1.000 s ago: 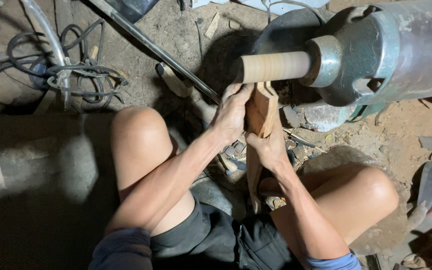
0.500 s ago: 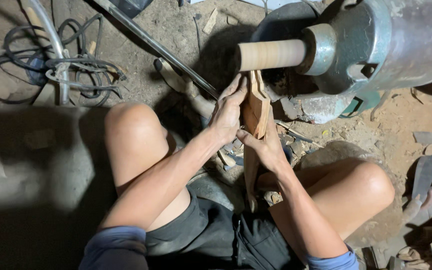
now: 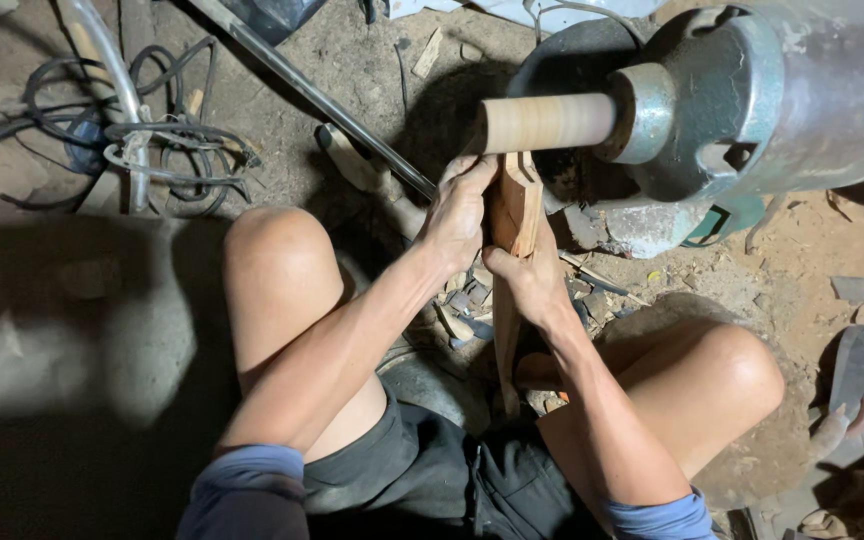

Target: The person smooths a curved wooden piece by hand against a rotating sanding drum. They repeatedly reposition and flip the piece to sand different edges and surfaces.

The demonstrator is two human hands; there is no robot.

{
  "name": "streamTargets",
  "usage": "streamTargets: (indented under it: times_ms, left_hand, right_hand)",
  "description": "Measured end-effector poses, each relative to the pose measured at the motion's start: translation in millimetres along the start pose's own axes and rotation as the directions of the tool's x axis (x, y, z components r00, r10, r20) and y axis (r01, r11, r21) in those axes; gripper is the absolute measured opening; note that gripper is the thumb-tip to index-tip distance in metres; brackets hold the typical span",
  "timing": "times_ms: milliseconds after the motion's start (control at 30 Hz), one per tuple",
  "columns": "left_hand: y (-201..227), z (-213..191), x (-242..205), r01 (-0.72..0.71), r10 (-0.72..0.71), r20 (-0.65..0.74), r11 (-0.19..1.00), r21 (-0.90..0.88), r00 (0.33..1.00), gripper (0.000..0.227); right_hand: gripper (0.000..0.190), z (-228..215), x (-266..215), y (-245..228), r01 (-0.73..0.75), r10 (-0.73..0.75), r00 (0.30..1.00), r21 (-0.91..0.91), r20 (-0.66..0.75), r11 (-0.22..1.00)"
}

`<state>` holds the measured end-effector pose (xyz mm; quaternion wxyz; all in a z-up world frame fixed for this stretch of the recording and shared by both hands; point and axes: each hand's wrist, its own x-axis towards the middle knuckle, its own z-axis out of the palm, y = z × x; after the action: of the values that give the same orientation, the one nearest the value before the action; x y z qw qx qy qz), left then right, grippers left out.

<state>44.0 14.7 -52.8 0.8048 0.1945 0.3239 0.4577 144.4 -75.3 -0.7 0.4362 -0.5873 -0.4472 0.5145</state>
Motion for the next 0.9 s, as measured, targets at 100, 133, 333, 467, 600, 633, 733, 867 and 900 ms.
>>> streamTargets:
  times_ms: [100,133,333,467,600,633,733,867,900]
  left_hand:
    - [-3,-1,6,0.011,-0.012,-0.008,0.999,-0.032,1.000,0.023]
    - [-3,-1,7,0.015,-0.016,-0.019,0.999,-0.030,1.000,0.023]
    - [1,0,1,0.017,-0.017,-0.022,0.999,0.027,1.000,0.028]
    - [3,2,-1,-0.007,0.007,-0.004,0.999,0.034,1.000,0.031]
    - [3,4,-7,-0.008,0.008,0.012,1.000,0.022,1.000,0.033]
    - [3,5,-10,0.003,-0.003,0.000,1.000,0.030,1.000,0.034]
    - [6,8,-15,-0.006,0.005,0.025,0.999,0.042,1.000,0.035]
    - [8,11,-20,0.017,-0.019,0.020,0.998,0.057,1.000,0.034]
    - [10,13,-20,-0.014,0.012,0.059,0.999,0.040,0.998,0.035]
  right_hand:
    - [0.083,-1,5,1,-0.022,0.022,1.000,0.003,-0.004,1.000]
    - [0.082,-1,6,1,-0.018,0.018,1.000,-0.007,-0.005,1.000]
    - [0.084,2,2,-1,0.041,-0.041,0.999,0.014,-0.010,0.999]
    - [0.086,4,0,-5,0.009,-0.009,0.999,-0.028,-0.032,1.000]
    - [0.086,3,-2,-5,0.009,-0.013,0.999,-0.089,-0.041,0.996]
    - [0.088,3,-4,-4,0.045,-0.048,0.998,-0.071,-0.029,0.996]
    - [0.090,1,-6,-3,0.072,-0.073,0.997,-0.060,-0.022,0.996]
    - [0.087,0,-10,0,-0.016,0.013,0.999,-0.090,-0.040,0.996]
    - [0.087,1,-10,0,-0.008,0.005,0.999,-0.081,-0.036,0.997]
